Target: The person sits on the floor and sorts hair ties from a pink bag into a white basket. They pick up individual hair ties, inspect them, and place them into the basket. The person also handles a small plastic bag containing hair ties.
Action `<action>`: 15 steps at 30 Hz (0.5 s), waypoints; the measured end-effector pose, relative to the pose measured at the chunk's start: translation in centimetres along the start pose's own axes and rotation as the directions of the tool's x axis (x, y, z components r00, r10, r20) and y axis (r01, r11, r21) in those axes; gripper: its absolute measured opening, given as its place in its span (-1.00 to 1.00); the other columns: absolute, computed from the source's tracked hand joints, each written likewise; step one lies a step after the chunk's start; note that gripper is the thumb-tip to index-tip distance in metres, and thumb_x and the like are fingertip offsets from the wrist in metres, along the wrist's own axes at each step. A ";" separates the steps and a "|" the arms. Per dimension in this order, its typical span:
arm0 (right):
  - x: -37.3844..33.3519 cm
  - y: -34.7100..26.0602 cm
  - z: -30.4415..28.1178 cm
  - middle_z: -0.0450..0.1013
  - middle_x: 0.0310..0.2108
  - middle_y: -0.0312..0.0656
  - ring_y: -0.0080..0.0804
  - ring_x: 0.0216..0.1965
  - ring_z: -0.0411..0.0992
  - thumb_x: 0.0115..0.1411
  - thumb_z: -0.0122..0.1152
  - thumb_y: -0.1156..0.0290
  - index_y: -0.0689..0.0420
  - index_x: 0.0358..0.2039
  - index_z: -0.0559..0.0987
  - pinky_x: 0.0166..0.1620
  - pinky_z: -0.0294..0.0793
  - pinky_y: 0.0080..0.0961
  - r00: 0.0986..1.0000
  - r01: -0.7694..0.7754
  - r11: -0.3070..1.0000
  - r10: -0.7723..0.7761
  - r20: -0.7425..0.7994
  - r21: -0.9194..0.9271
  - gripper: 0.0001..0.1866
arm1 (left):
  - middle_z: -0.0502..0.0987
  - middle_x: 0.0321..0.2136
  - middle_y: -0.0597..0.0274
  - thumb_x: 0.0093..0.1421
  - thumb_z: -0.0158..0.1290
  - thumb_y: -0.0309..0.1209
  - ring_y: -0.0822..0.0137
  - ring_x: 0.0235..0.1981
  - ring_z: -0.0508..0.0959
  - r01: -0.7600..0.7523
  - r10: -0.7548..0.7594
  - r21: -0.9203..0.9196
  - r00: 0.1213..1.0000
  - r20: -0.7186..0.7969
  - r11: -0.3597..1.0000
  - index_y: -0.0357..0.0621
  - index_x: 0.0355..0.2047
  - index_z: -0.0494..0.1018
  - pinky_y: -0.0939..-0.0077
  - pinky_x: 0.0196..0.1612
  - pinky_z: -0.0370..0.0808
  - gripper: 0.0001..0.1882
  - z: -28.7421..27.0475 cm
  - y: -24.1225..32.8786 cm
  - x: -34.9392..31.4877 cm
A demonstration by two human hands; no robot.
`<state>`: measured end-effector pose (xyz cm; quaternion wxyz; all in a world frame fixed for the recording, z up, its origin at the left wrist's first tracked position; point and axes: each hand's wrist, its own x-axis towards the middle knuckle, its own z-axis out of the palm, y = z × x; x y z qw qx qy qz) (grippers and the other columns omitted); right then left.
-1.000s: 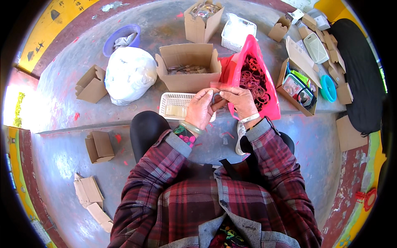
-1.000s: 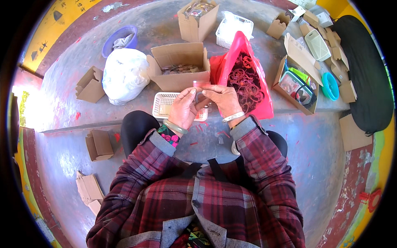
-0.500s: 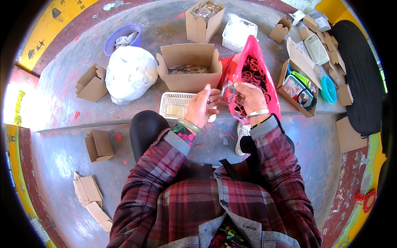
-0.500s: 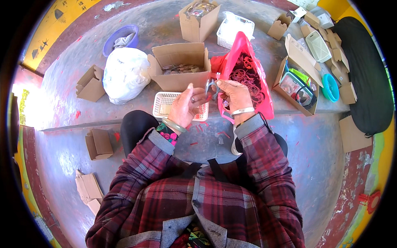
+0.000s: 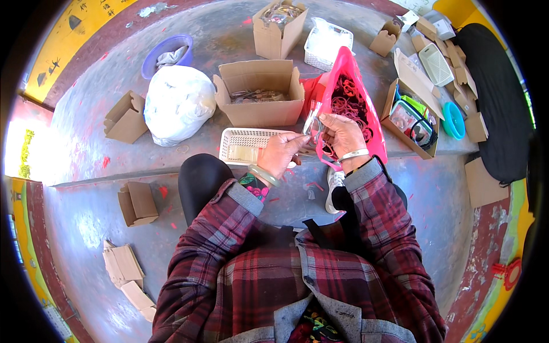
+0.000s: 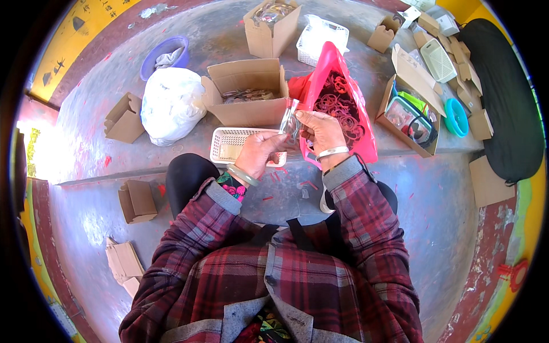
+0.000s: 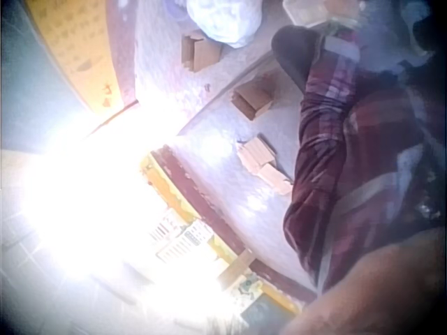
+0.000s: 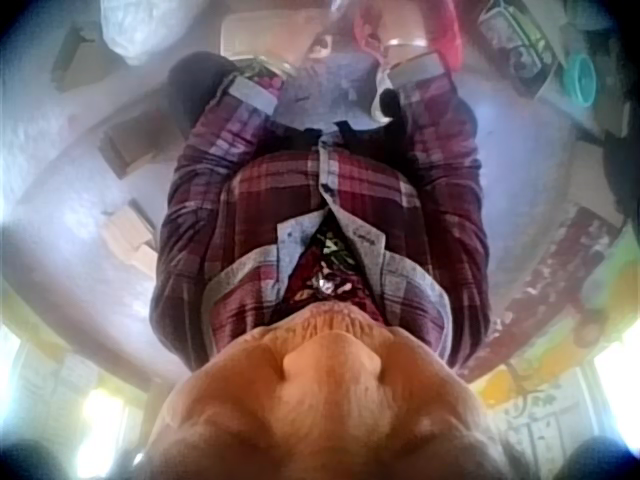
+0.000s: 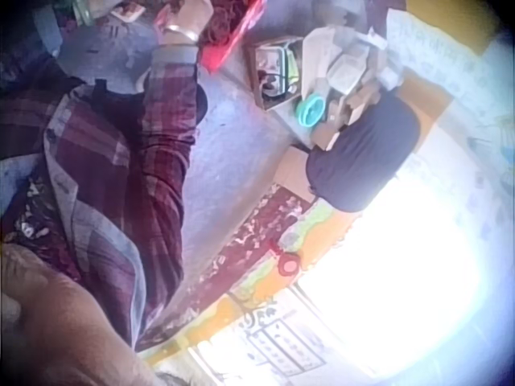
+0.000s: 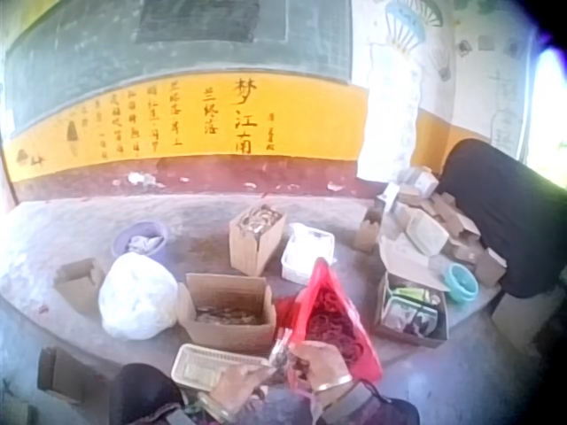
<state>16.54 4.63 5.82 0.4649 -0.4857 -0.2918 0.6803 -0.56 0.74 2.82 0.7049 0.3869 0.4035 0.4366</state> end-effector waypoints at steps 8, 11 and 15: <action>-0.6 -0.4 0.4 0.53 -0.43 -0.24 -0.55 -0.45 0.46 0.09 0.19 0.35 0.17 -0.35 0.54 -0.36 0.35 -0.64 0.999 0.033 0.998 -0.031 0.040 -0.050 -0.83 | 0.47 -0.55 0.29 0.15 0.06 -0.31 0.53 -0.67 0.38 -0.003 0.000 -0.035 0.998 -0.060 0.999 -0.34 -0.37 0.50 0.67 -0.62 0.35 -0.74 0.2 -0.3 -0.1; -0.8 -0.6 0.7 0.53 -0.44 -0.28 -0.66 -0.53 0.37 0.06 0.23 0.40 0.16 -0.40 0.58 -0.42 0.29 -0.72 0.998 0.054 0.999 -0.054 0.028 -0.002 -0.88 | 0.47 -0.55 0.28 0.16 0.05 -0.30 0.53 -0.67 0.38 -0.034 0.026 -0.094 0.996 -0.082 0.995 -0.34 -0.36 0.49 0.67 -0.62 0.35 -0.73 0.3 -0.5 -0.3; -0.5 0.0 0.6 0.51 -0.50 -0.31 -0.66 -0.55 0.36 0.04 0.25 0.41 0.17 -0.41 0.58 -0.44 0.30 -0.71 0.996 0.085 0.995 -0.085 -0.010 0.054 -0.88 | 0.49 -0.53 0.26 0.16 0.05 -0.29 0.54 -0.66 0.38 -0.085 0.076 -0.082 0.991 -0.115 0.993 -0.33 -0.35 0.49 0.68 -0.62 0.35 -0.72 0.6 -0.7 -0.5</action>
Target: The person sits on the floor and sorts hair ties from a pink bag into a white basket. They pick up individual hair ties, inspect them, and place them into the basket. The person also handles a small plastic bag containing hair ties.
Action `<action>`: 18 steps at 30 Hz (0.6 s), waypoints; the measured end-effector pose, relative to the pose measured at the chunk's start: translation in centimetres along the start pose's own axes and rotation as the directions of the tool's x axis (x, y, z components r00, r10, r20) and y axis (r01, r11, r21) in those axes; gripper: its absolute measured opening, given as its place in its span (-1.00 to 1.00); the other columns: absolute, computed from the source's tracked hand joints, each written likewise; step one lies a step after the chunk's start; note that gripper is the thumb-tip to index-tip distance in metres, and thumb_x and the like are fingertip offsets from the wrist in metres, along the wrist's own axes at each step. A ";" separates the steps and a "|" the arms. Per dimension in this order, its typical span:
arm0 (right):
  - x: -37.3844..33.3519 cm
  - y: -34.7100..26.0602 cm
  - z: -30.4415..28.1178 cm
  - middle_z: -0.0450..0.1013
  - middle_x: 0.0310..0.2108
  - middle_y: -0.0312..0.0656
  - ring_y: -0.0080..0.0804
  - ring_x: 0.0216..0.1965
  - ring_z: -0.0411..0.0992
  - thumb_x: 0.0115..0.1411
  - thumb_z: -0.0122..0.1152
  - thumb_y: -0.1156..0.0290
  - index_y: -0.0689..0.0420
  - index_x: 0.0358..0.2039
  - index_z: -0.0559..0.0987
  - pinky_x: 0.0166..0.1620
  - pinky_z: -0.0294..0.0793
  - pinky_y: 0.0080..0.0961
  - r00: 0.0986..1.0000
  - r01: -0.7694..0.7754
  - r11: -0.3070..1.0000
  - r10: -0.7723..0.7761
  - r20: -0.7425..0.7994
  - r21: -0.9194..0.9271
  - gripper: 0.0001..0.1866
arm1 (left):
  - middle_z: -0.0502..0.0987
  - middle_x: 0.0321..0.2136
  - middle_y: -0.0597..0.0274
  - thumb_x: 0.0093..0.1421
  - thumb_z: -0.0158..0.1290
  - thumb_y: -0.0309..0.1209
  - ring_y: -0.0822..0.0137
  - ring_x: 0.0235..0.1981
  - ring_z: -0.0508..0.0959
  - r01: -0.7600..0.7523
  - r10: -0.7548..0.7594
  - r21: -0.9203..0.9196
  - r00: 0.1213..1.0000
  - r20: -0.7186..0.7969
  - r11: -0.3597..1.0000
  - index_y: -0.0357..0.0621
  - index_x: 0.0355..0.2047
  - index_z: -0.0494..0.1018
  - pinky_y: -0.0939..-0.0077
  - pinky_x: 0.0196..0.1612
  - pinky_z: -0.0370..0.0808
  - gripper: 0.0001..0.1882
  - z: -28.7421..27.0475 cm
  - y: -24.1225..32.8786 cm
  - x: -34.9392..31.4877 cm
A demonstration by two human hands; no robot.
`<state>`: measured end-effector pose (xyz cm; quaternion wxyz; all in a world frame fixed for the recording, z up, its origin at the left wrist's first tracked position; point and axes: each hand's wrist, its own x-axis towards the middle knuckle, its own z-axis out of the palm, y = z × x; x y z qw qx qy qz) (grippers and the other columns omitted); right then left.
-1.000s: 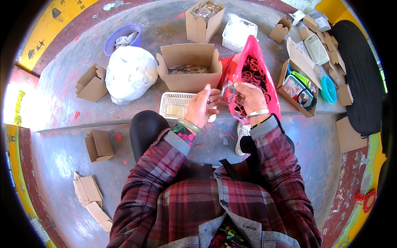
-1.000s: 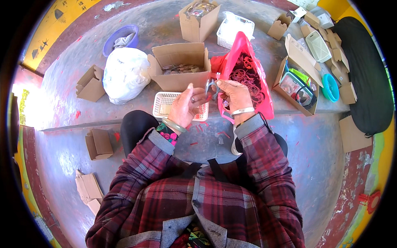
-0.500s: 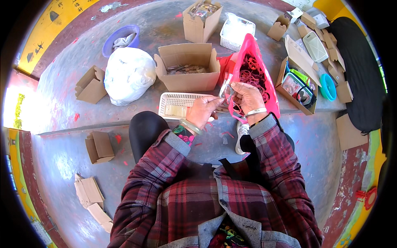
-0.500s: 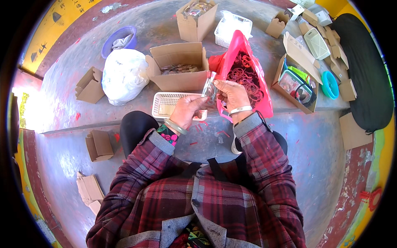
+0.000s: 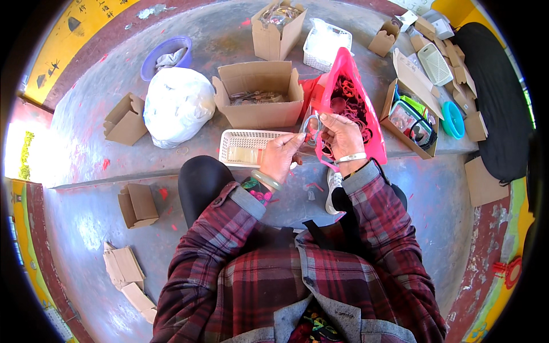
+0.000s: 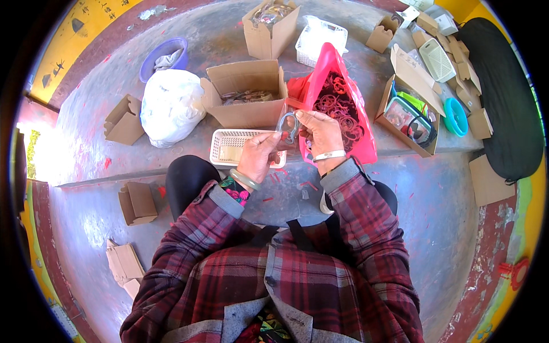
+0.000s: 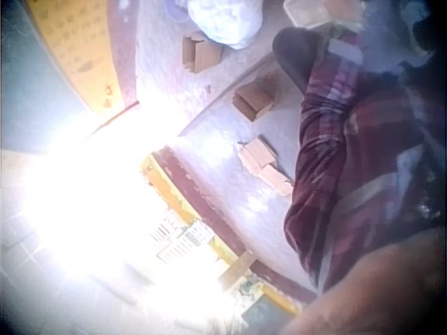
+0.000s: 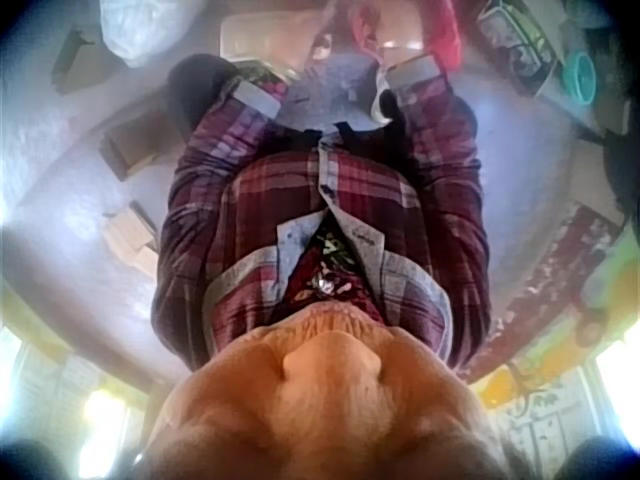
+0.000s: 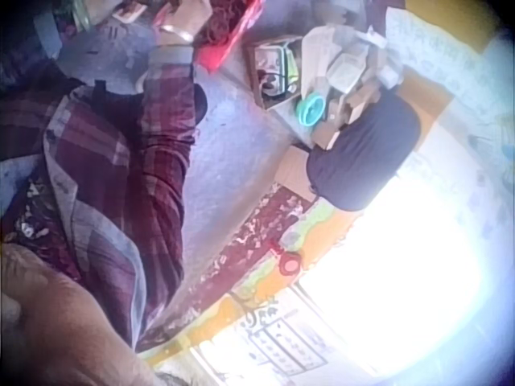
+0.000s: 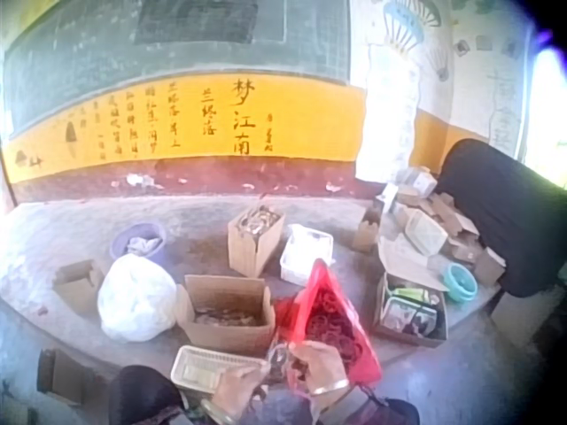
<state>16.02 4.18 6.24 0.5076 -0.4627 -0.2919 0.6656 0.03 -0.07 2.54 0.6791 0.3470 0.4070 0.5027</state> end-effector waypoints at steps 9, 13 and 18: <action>-0.1 -0.6 -0.2 0.49 -0.54 -0.31 -0.64 -0.55 0.38 0.03 0.26 0.45 0.22 -0.39 0.59 -0.44 0.34 -0.73 0.993 0.117 0.982 -0.116 0.013 -0.150 -0.87 | 0.50 -0.42 0.28 0.11 0.11 -0.29 0.57 -0.60 0.41 -0.008 0.006 0.065 0.999 0.031 0.998 -0.27 -0.15 0.42 0.70 -0.59 0.35 -0.64 -0.2 1.5 0.5; -0.9 -0.4 0.5 0.50 -0.49 -0.31 -0.67 -0.50 0.39 0.05 0.23 0.50 0.26 -0.34 0.60 -0.41 0.35 -0.74 0.981 0.179 0.947 -0.150 0.126 -0.268 -0.85 | 0.51 -0.34 0.22 0.15 0.05 -0.40 0.51 -0.50 0.51 0.047 -0.042 -0.139 0.998 0.042 0.989 -0.26 -0.05 0.35 0.75 -0.54 0.45 -0.63 -0.4 2.5 0.9; -1.2 0.9 1.2 0.47 -0.53 -0.38 -0.75 -0.52 0.31 0.04 0.24 0.50 0.27 -0.37 0.61 -0.46 0.31 -0.77 0.951 0.293 0.865 -0.218 0.221 -0.407 -0.87 | 0.49 -0.28 0.27 0.16 0.04 -0.39 0.52 -0.36 0.49 0.173 -0.140 -0.190 0.975 0.174 0.966 -0.29 -0.09 0.39 0.70 -0.44 0.49 -0.67 -1.0 2.1 1.0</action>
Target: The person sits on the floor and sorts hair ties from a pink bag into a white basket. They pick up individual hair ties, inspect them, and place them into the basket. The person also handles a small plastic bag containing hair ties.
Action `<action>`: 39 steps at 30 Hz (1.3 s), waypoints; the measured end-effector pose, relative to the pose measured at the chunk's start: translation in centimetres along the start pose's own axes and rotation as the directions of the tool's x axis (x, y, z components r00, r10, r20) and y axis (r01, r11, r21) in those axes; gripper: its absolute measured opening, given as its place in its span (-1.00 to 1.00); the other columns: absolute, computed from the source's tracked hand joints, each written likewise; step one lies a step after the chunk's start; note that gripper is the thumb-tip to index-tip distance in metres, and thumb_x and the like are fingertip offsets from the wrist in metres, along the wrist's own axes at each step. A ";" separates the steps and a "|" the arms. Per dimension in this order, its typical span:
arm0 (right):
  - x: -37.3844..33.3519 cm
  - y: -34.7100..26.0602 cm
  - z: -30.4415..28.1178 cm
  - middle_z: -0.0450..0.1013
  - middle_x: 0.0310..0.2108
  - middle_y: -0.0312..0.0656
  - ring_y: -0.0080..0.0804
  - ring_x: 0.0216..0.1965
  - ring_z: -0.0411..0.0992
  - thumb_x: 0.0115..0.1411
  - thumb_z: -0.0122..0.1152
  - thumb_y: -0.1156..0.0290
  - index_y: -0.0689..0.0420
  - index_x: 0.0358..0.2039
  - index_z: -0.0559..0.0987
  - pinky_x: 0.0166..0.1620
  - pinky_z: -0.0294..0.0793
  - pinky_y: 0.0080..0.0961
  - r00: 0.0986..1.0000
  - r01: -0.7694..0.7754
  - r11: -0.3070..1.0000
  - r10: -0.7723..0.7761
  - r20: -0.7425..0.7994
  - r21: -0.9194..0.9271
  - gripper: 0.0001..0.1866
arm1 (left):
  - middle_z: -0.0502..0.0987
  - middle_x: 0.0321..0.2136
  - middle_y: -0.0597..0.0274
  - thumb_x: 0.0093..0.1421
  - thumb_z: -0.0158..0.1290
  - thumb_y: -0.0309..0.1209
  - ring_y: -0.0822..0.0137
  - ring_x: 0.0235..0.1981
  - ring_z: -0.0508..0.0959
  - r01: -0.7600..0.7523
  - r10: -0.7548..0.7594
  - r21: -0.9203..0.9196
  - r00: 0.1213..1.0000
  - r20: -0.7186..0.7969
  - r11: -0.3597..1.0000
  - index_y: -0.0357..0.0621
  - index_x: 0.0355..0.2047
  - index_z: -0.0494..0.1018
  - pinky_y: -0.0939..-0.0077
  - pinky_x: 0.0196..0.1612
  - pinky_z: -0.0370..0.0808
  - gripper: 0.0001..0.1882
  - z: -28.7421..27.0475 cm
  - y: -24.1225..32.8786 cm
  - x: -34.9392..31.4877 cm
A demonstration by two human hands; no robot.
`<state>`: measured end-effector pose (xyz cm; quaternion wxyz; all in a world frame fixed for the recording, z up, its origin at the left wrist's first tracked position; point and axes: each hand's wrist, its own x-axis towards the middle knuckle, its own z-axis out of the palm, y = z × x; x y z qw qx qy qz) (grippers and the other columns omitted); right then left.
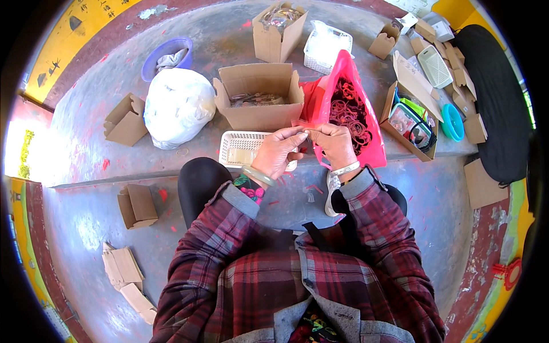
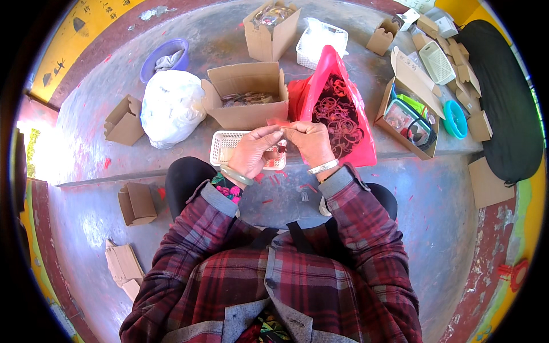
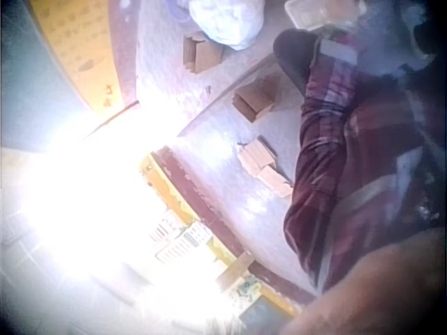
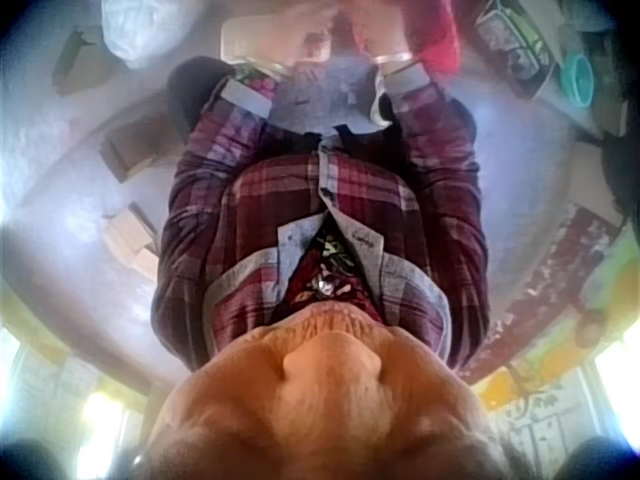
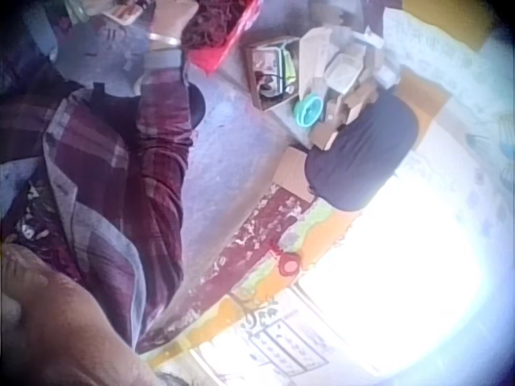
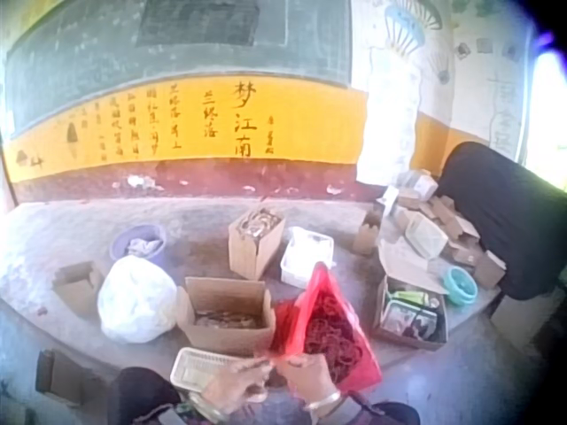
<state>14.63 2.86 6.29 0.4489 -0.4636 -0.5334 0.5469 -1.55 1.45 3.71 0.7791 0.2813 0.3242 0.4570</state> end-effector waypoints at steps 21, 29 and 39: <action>0.4 0.3 -0.8 0.51 -0.49 -0.27 -0.66 -0.46 0.41 0.02 0.23 0.57 0.29 -0.43 0.59 -0.36 0.38 -0.73 0.993 -0.114 0.985 0.109 0.047 0.128 -0.92 | 0.48 -0.26 0.06 0.21 -0.10 -0.56 0.32 -0.21 0.52 -0.113 0.118 -0.325 0.993 -0.004 0.939 -0.38 -0.23 0.38 0.52 -0.07 0.49 -0.85 -0.5 -0.4 -0.1; 0.3 0.6 -1.0 0.51 -0.50 -0.31 -0.66 -0.47 0.39 0.03 0.25 0.50 0.27 -0.42 0.59 -0.34 0.37 -0.72 0.990 -0.136 0.978 0.128 0.058 0.157 -0.89 | 0.47 -0.21 0.01 0.20 -0.09 -0.56 0.27 -0.18 0.52 -0.058 0.048 -0.311 0.998 -0.040 0.949 -0.43 -0.18 0.37 0.54 -0.07 0.50 -0.80 -0.4 -0.1 -0.2; 0.9 2.2 -1.1 0.49 -0.51 -0.36 -0.70 -0.48 0.35 0.08 0.22 0.44 0.25 -0.41 0.58 -0.37 0.35 -0.70 0.993 -0.099 0.989 0.091 0.076 0.112 -0.86 | 0.47 -0.21 -0.01 0.20 -0.10 -0.57 0.23 -0.15 0.50 -0.062 0.042 -0.359 0.997 -0.063 0.931 -0.43 -0.22 0.36 0.50 -0.02 0.47 -0.83 -0.8 -0.3 0.3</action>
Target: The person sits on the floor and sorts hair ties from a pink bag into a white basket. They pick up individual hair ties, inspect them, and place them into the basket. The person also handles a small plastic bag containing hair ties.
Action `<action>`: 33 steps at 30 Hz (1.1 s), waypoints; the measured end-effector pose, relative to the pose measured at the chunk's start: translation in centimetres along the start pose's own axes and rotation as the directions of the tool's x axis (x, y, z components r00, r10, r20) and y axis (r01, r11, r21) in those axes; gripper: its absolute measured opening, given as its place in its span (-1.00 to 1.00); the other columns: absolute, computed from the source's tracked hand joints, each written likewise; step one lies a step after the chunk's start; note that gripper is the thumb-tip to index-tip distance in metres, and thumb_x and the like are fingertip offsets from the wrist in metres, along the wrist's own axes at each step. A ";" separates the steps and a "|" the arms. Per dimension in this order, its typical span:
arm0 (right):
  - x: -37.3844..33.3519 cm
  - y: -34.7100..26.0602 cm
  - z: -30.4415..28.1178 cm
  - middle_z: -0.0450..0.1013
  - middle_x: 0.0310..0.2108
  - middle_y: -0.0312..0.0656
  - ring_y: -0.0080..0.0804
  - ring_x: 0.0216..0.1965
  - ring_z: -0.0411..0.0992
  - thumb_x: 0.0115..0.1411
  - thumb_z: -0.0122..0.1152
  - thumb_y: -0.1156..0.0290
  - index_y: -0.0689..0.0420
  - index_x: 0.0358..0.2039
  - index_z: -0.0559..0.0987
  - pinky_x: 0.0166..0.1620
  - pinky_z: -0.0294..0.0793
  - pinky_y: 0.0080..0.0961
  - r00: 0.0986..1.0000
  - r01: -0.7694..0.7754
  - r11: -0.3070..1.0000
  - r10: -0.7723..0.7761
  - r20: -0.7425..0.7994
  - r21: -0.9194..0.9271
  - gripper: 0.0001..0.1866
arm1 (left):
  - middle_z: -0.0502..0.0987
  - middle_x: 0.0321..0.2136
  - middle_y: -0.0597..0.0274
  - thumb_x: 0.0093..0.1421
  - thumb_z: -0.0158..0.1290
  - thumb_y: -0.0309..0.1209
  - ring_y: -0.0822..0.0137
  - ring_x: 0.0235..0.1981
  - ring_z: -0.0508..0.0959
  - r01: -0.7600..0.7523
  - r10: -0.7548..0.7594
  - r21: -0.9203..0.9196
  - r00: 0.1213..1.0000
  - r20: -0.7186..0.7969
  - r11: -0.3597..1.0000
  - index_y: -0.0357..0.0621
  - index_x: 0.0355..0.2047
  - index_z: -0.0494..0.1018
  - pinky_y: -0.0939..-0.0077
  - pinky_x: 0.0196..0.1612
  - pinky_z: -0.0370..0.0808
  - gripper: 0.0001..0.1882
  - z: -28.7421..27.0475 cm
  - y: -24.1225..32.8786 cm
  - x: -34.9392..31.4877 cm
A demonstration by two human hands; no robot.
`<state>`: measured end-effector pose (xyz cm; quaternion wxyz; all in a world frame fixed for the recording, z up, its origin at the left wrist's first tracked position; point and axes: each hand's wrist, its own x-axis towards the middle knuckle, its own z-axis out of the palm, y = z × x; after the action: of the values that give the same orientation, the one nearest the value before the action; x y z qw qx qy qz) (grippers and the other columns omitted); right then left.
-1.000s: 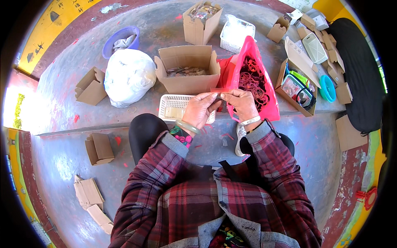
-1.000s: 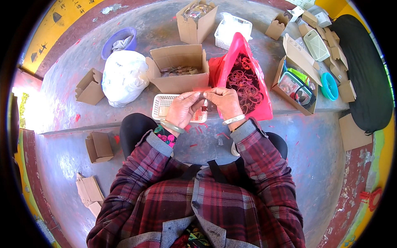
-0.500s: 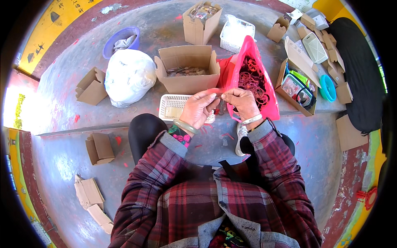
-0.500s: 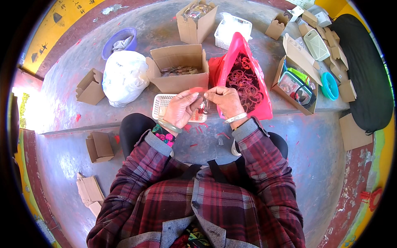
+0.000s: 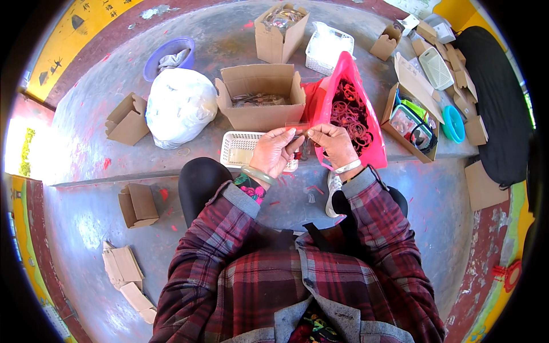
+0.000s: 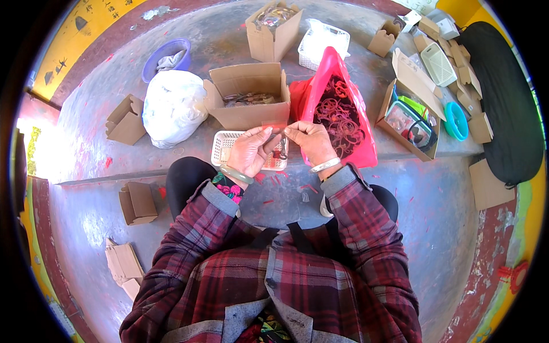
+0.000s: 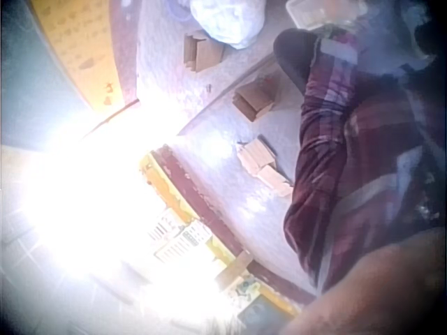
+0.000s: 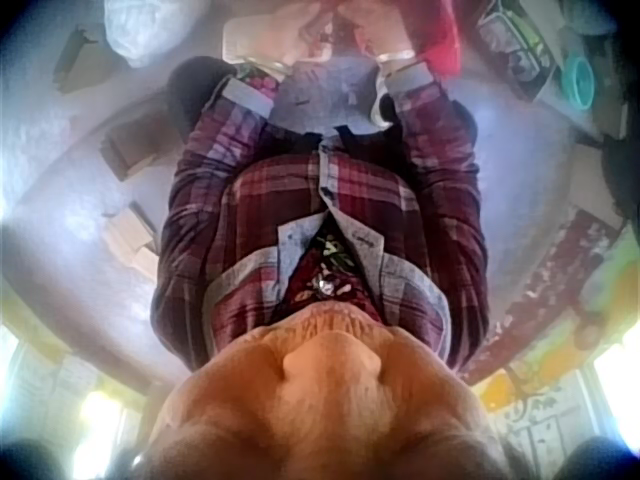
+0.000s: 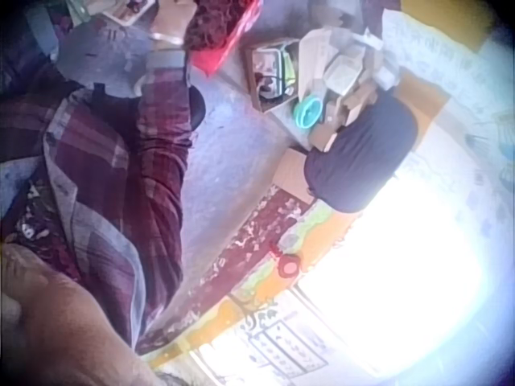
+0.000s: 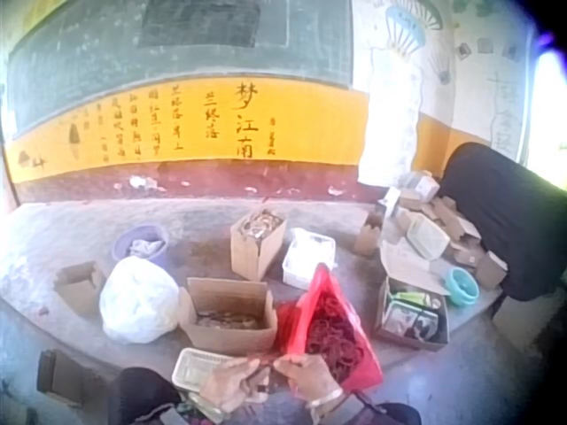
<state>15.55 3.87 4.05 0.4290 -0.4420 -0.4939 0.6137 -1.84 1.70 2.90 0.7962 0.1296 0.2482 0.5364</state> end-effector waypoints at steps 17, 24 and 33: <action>-1.5 -0.3 2.4 0.35 -0.01 0.00 -0.12 0.09 0.26 0.10 0.10 0.23 0.26 0.01 0.36 0.09 0.22 -0.27 0.778 0.530 0.116 -0.459 0.428 -0.840 -0.49 | 0.49 -0.35 0.18 0.23 -0.11 -0.50 0.46 -0.38 0.50 -0.049 0.042 0.210 0.998 0.038 0.977 -0.35 -0.21 0.41 0.63 -0.30 0.48 -0.80 -1.1 -0.8 0.3; -1.2 -1.2 1.3 0.37 -0.05 0.00 -0.07 -0.01 0.32 0.10 0.10 0.25 0.26 -0.07 0.43 0.01 0.28 -0.26 0.826 0.365 0.134 -0.503 0.254 -0.921 -0.56 | 0.46 -0.22 0.09 0.24 -0.16 -0.53 0.34 -0.15 0.47 -0.086 0.078 0.154 0.996 0.053 0.984 -0.42 -0.16 0.35 0.51 -0.02 0.42 -0.78 0.0 -0.5 -0.2; -1.6 -1.7 2.5 0.37 -0.50 -0.26 -0.27 -0.41 0.37 -0.05 0.11 0.49 0.15 -0.46 0.53 -0.34 0.33 -0.37 0.664 0.541 0.101 -0.660 0.350 -0.835 -0.90 | 0.43 -0.15 0.10 0.24 -0.17 -0.53 0.37 -0.12 0.46 -0.010 -0.001 0.338 0.999 0.032 0.941 -0.44 -0.10 0.33 0.57 -0.02 0.40 -0.73 -0.6 -1.1 0.3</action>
<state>13.69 2.02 6.20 0.3584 -0.3900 -0.8482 -0.0083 -1.20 1.48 1.79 0.7649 0.2733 0.3234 0.4854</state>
